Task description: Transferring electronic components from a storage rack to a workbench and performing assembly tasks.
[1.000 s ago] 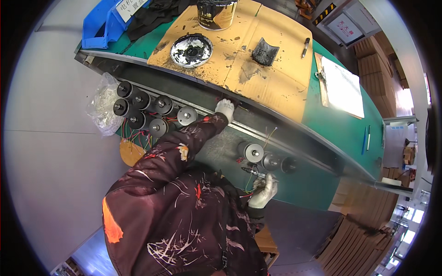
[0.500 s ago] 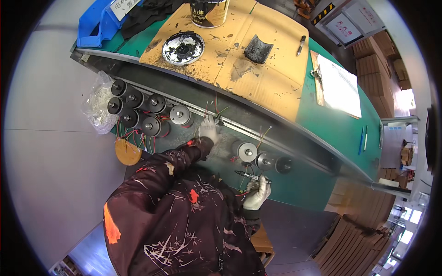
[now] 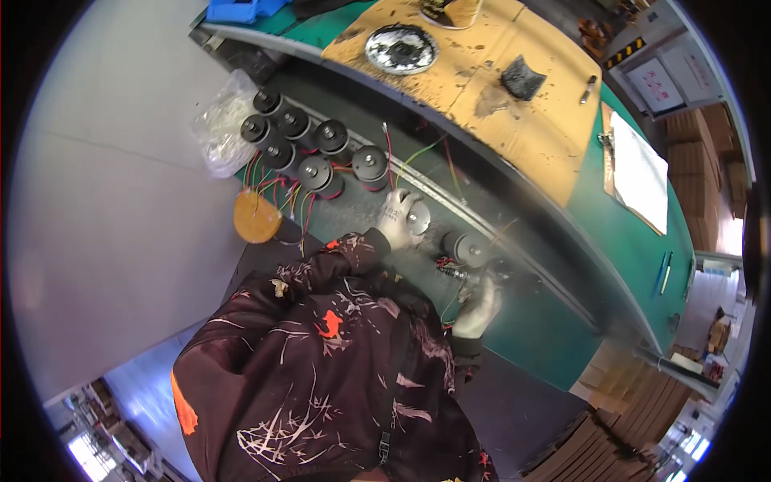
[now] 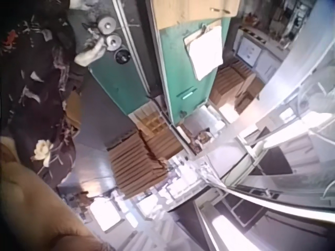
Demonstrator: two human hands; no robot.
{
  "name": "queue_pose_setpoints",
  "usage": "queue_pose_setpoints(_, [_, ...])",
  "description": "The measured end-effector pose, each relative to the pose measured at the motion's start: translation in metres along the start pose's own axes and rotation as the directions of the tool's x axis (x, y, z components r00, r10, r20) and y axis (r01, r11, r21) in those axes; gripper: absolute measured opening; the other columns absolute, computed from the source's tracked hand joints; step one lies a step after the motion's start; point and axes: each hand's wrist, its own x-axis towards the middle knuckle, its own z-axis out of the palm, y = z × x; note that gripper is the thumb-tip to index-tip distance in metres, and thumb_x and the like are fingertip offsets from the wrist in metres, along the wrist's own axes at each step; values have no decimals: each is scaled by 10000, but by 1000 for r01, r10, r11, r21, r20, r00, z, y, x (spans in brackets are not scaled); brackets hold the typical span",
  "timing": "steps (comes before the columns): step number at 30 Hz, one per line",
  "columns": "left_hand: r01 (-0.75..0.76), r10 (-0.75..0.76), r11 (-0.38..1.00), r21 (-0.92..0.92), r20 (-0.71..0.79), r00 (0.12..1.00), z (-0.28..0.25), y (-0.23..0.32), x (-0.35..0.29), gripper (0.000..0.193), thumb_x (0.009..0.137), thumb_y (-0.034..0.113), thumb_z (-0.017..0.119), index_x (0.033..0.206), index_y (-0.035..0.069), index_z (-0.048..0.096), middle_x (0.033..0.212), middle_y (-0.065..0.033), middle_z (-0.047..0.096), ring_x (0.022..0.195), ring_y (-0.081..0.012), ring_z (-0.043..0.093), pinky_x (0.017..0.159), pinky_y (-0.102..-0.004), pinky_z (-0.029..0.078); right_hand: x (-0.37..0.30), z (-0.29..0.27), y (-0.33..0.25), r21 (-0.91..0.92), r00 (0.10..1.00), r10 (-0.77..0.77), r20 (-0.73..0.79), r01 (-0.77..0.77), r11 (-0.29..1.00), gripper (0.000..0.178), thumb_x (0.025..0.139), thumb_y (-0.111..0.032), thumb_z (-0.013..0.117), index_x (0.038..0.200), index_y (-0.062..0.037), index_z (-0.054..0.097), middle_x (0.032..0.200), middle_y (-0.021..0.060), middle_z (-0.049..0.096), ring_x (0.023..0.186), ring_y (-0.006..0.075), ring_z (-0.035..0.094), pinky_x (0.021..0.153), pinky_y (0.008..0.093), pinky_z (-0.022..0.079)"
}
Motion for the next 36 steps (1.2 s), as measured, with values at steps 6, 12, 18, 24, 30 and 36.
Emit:
queue_pose_setpoints(6, [62,-67,975,-213,-15,998,0,-35,-6,983,444,268,887,1315,75,473,1208,-205,454,1160,-386,475,998,-487,411,38,15,-13,-162,989,-51,138,74,984,245,943,-245,591,971,-2,586,694,40,589,530,87,528,473,206,376])
queue_pose_setpoints(12, [-62,-188,873,484,450,873,32,-94,-38,550,746,203,668,1260,63,531,1272,-179,568,1194,-341,538,927,-449,472,89,93,-110,-225,803,-427,417,546,807,210,929,-199,613,949,10,620,694,49,613,535,102,554,481,229,400])
queue_pose_setpoints(18, [371,-508,861,349,646,570,57,-158,-106,304,760,245,596,973,60,709,905,-211,696,879,-371,676,768,-447,535,143,232,-149,-96,661,-531,530,669,737,196,896,-182,697,966,-4,656,738,52,661,570,88,583,517,224,453])
queue_pose_setpoints(24, [585,-735,678,445,373,567,-8,-172,-156,312,789,252,581,1006,77,722,1011,-205,692,959,-367,666,842,-454,531,173,320,-117,-201,529,-428,733,769,607,265,857,-281,731,888,-25,672,669,18,644,574,86,580,555,249,463])
queue_pose_setpoints(30, [779,-838,545,309,180,515,-21,-173,-184,334,817,270,567,1066,93,705,1073,-185,682,1041,-347,641,919,-442,505,192,333,-116,-257,470,-434,769,848,463,281,866,-303,717,872,-27,668,687,46,670,610,97,600,601,269,484])
queue_pose_setpoints(36, [806,-834,551,218,92,545,-4,-196,-186,267,769,293,650,928,87,712,938,-190,693,935,-364,656,832,-447,522,174,318,-123,-289,500,-470,727,844,451,210,872,-228,717,883,-23,673,711,15,657,610,67,581,581,237,460])
